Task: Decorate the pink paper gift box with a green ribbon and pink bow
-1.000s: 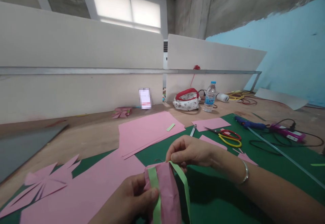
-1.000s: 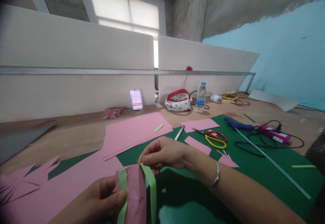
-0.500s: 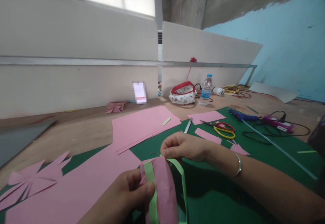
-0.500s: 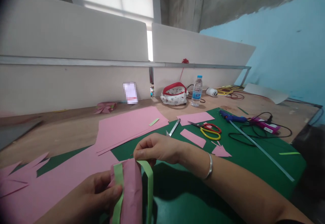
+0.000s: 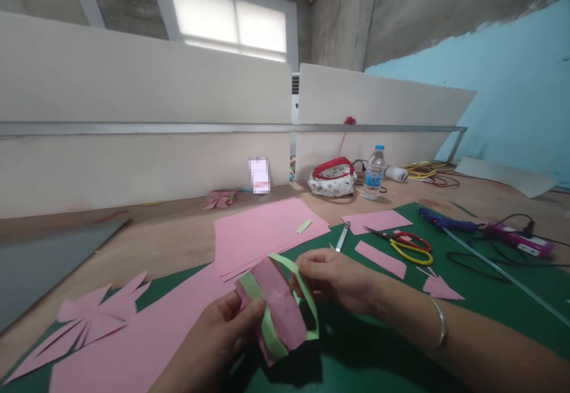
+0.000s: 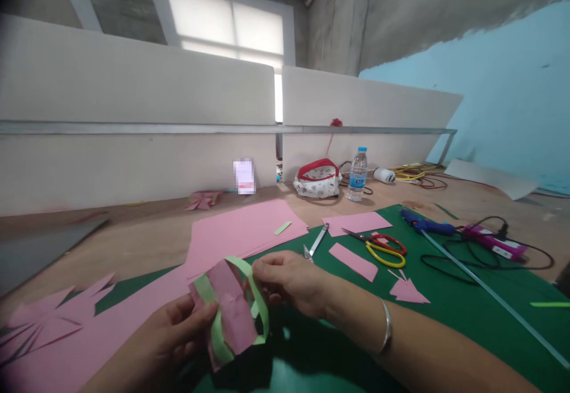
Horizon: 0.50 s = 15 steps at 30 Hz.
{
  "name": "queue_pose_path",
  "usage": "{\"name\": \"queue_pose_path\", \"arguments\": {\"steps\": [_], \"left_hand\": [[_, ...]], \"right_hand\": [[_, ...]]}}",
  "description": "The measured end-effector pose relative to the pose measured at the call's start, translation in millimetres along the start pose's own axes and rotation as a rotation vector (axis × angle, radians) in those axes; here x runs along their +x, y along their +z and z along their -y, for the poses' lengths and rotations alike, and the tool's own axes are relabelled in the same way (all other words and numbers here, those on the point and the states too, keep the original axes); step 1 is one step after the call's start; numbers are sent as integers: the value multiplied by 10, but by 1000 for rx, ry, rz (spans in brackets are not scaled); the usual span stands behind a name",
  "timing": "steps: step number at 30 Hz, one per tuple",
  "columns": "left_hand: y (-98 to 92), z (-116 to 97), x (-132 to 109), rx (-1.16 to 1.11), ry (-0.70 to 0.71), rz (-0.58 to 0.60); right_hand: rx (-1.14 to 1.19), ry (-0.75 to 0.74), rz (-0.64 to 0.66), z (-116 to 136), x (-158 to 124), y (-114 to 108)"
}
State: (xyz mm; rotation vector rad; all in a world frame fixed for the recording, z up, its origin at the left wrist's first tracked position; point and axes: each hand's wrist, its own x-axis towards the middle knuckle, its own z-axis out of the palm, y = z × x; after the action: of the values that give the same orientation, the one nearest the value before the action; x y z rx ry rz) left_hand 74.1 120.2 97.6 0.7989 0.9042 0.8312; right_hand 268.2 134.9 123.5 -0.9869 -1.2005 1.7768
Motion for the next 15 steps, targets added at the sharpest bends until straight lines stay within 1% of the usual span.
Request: {"name": "queue_pose_path", "arguments": {"steps": [3,6,9,11,13,15], "left_hand": [[-23,15,-3,-5,-8,-14],[32,15,-52,-28,-14,-4],[98,-14,-93,-98,7,13],[115,-45,-94,-159,27,7],[106,-77,-76,-204,47,-19],[87,-98,-53,-236,71,-48]], "right_hand": [[35,-30,-20,48,-64,47],[89,-73,-32,85,-105,78],[111,-122,-21,84,-106,81],[2,-182,-28,63,-93,71],[-199,-219,-27,28,-73,61],[-360,-197,-24,-18,-52,61]]}}
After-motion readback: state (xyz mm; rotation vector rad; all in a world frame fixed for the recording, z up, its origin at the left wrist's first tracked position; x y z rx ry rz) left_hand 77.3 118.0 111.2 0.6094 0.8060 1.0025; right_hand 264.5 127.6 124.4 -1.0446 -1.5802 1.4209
